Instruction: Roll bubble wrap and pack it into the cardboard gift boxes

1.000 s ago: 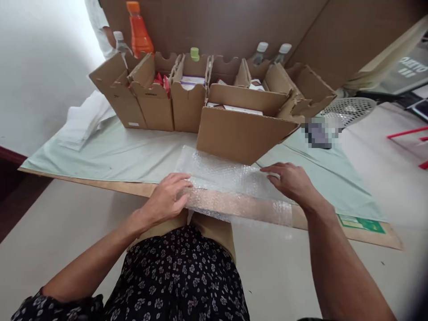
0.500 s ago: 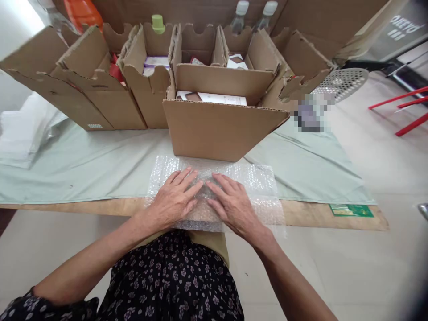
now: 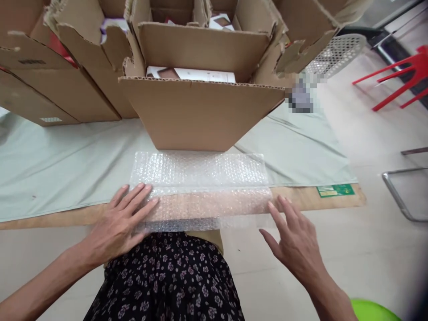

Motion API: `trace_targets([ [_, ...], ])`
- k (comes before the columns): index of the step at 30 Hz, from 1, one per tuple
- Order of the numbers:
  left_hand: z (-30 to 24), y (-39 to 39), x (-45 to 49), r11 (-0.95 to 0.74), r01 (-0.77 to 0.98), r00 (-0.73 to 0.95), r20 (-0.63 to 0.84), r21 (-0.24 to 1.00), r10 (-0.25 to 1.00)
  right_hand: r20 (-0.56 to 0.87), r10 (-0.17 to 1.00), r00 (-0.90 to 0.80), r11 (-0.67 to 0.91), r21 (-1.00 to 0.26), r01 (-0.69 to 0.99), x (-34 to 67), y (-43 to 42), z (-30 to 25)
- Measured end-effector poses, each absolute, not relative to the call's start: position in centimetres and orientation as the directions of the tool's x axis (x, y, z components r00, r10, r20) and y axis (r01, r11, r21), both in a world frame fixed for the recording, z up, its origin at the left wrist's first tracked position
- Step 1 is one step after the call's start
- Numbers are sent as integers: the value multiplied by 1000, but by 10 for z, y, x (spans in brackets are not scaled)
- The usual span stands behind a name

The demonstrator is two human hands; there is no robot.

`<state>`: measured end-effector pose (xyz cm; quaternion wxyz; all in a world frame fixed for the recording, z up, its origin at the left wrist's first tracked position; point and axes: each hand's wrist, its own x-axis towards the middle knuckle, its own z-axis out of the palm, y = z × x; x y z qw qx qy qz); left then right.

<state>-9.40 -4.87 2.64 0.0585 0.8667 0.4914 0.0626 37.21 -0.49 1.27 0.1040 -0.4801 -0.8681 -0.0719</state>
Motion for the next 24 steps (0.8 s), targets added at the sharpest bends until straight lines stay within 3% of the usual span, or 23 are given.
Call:
trace_targets([
  [3, 23, -43, -100, -524, 828, 516, 92, 202, 851, 292, 791, -538, 565, -10, 825, 369, 8, 11],
  [7, 34, -34, -111, -533, 745, 494, 204, 401, 845, 310, 801, -511, 596, -340, 728, 375, 24, 27],
  [10, 54, -28, -114, -373, 709, 325, 193, 599, 926, 232, 917, -325, 399, -573, 716, 374, 26, 39],
  [12, 66, -23, -113, -205, 723, 159, 130, 659, 979, 202, 968, -152, 248, -636, 731, 369, 27, 41],
  [14, 71, -16, -111, -54, 757, 16, 64, 651, 998, 212, 976, -44, 173, -646, 744, 361, 31, 37],
  [17, 66, -6, -106, 80, 828, -91, -7, 555, 996, 290, 956, -45, 213, -580, 786, 348, 39, 25],
  [21, 50, 1, -98, 88, 928, -95, 1, 363, 995, 403, 903, -150, 311, -372, 875, 339, 43, 13],
  [24, 44, 2, -96, 76, 962, -91, 44, 261, 995, 421, 895, -149, 289, -292, 912, 341, 39, 13],
])
